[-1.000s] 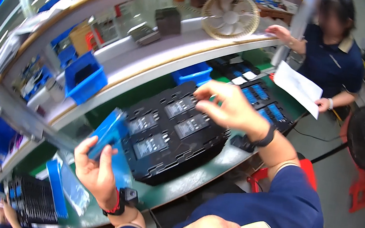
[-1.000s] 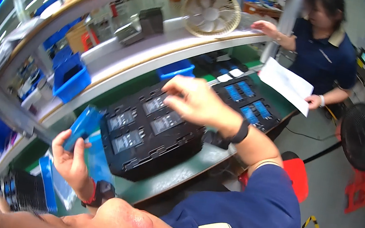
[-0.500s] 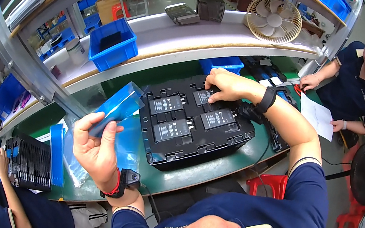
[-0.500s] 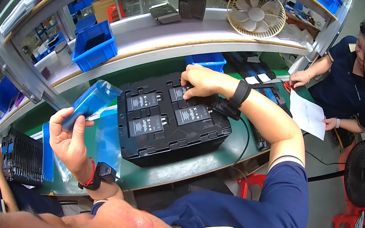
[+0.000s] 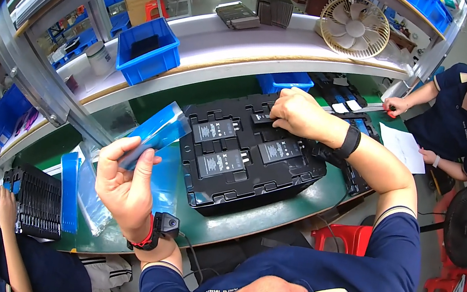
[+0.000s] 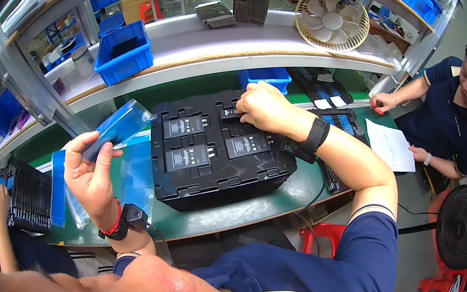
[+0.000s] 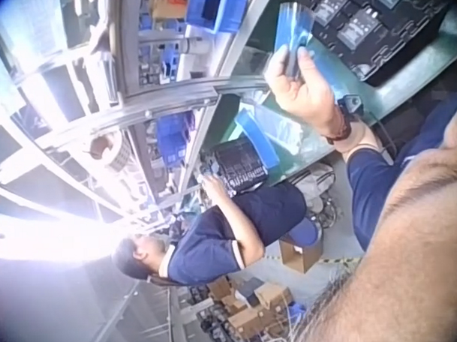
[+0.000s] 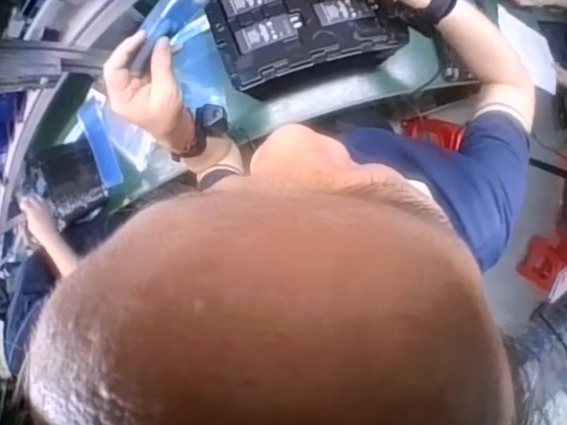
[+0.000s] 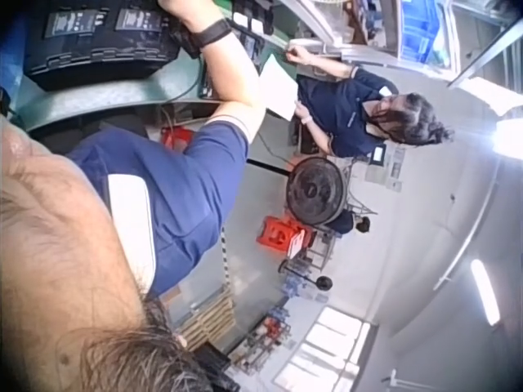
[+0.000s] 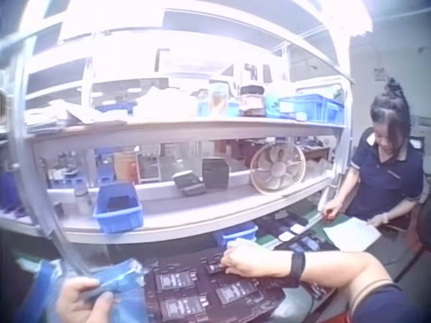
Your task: The recorder is inserting small blue rectangular components into slots on larger black plastic parts at a manufacturing workbench.
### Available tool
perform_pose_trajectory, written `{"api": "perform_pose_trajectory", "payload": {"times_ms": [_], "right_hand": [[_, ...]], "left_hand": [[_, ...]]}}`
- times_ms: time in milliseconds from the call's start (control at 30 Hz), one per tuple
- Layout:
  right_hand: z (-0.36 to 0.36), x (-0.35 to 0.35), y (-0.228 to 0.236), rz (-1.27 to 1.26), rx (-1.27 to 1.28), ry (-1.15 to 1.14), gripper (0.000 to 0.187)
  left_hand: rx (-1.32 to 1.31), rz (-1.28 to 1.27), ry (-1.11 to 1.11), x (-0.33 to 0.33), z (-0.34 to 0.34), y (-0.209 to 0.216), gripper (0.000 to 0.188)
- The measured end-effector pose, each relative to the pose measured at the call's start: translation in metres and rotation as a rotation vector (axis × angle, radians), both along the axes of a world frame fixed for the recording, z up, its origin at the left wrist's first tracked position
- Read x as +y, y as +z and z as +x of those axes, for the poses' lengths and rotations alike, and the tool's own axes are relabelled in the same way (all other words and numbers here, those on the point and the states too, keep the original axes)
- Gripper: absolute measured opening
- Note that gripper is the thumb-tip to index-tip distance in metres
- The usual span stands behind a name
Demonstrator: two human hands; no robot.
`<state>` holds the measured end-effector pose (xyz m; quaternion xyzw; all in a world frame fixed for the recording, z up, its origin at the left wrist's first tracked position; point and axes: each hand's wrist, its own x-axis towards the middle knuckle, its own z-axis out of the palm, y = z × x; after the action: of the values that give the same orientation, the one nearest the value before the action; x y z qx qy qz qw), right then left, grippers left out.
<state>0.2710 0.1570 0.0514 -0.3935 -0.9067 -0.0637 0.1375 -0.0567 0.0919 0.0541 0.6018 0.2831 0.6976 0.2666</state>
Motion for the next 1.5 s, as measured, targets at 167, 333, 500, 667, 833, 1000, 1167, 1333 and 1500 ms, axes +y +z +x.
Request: {"api": "perform_pose_trajectory", "payload": {"times_ms": [167,333,500,667,833,1000,1167,1333,1500], "right_hand": [[0.002,0.001,-0.003,0.081,-0.077,0.010,0.019],[-0.004,-0.005,-0.003,0.119,-0.178,0.049,0.019],[-0.003,-0.004,-0.002,0.096,-0.246,-0.019,0.020],[-0.004,-0.013,0.002,0.143,-0.236,-0.066,0.020],[-0.004,-0.040,0.027,-0.316,-0.212,-0.222,0.032],[-0.002,-0.049,0.015,-0.242,-0.176,-0.244,0.039],[0.003,-0.044,0.012,-0.272,-0.082,-0.234,0.038],[0.006,-0.050,0.012,-0.251,0.060,-0.145,0.026],[0.004,-0.067,0.007,0.145,0.040,-0.041,0.015]], "left_hand": [[0.001,0.037,-0.003,-0.001,0.000,0.002,0.026],[-0.002,0.021,-0.005,0.000,-0.001,0.001,0.026],[0.003,0.029,-0.012,0.000,-0.001,0.002,0.026],[0.001,0.036,0.004,-0.001,0.000,0.003,0.027],[0.007,0.027,0.010,0.000,0.000,0.003,0.026],[0.040,0.019,0.008,0.002,0.002,0.002,0.026],[0.048,0.018,0.013,0.001,0.001,0.001,0.025],[0.030,-0.005,0.023,0.001,-0.002,0.000,0.025],[0.047,0.004,0.010,0.002,-0.002,0.001,0.025]]}}
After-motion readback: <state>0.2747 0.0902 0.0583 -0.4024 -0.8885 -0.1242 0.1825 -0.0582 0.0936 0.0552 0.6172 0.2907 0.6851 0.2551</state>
